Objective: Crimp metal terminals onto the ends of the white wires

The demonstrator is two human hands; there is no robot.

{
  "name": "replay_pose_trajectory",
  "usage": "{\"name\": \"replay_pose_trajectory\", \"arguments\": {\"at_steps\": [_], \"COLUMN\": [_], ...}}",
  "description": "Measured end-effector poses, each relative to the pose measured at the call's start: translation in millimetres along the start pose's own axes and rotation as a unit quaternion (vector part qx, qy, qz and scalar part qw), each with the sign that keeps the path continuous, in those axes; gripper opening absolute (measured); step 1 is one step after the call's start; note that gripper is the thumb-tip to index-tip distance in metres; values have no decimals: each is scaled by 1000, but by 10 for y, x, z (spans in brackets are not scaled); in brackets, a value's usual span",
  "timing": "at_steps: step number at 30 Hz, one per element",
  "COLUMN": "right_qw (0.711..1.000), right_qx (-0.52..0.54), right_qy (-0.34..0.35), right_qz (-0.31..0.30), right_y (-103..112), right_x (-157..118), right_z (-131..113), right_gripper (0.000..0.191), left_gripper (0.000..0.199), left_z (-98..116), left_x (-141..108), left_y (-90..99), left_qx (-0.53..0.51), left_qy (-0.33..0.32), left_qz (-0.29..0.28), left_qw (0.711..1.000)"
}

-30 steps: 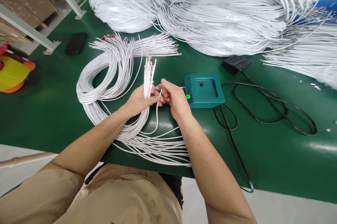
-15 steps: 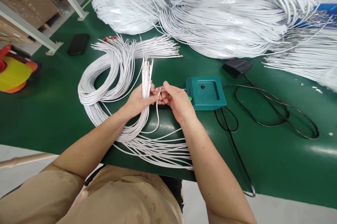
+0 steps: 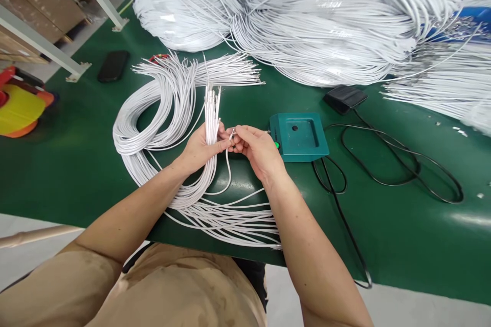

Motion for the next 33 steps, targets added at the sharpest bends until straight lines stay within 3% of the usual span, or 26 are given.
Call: {"name": "replay_pose_trajectory", "arguments": {"at_steps": [5, 12, 20, 28, 33], "right_qw": [999, 1000, 1000, 999, 993], "right_qx": [-16, -9, -3, -33, -94], "right_qy": [3, 2, 14, 40, 39], "right_qz": [31, 8, 1, 9, 64], "right_y": [-14, -17, 12, -18, -17], "right_x": [7, -6, 12, -27, -33], "right_z": [-5, 1, 28, -31, -44], "right_gripper": [42, 35, 31, 18, 13], "left_gripper": [41, 41, 61, 52, 44], "left_z": [10, 41, 32, 11, -1], "left_x": [0, 4, -2, 18, 25], "left_y": [7, -3, 32, 20, 31], "left_qx": [36, 21, 3, -30, -29], "left_qy": [-3, -3, 7, 44, 45], "left_qz": [13, 5, -5, -37, -52], "left_qw": [999, 1000, 1000, 998, 997]}}
Point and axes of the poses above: each hand's wrist, its own x-axis towards the middle knuckle, its own y-axis out of the back of the hand, z = x × y, the point moved 2 cm from there along x, towards the middle knuckle, and after that the axes turned 10 degrees about -x, right-handed, at the moved point
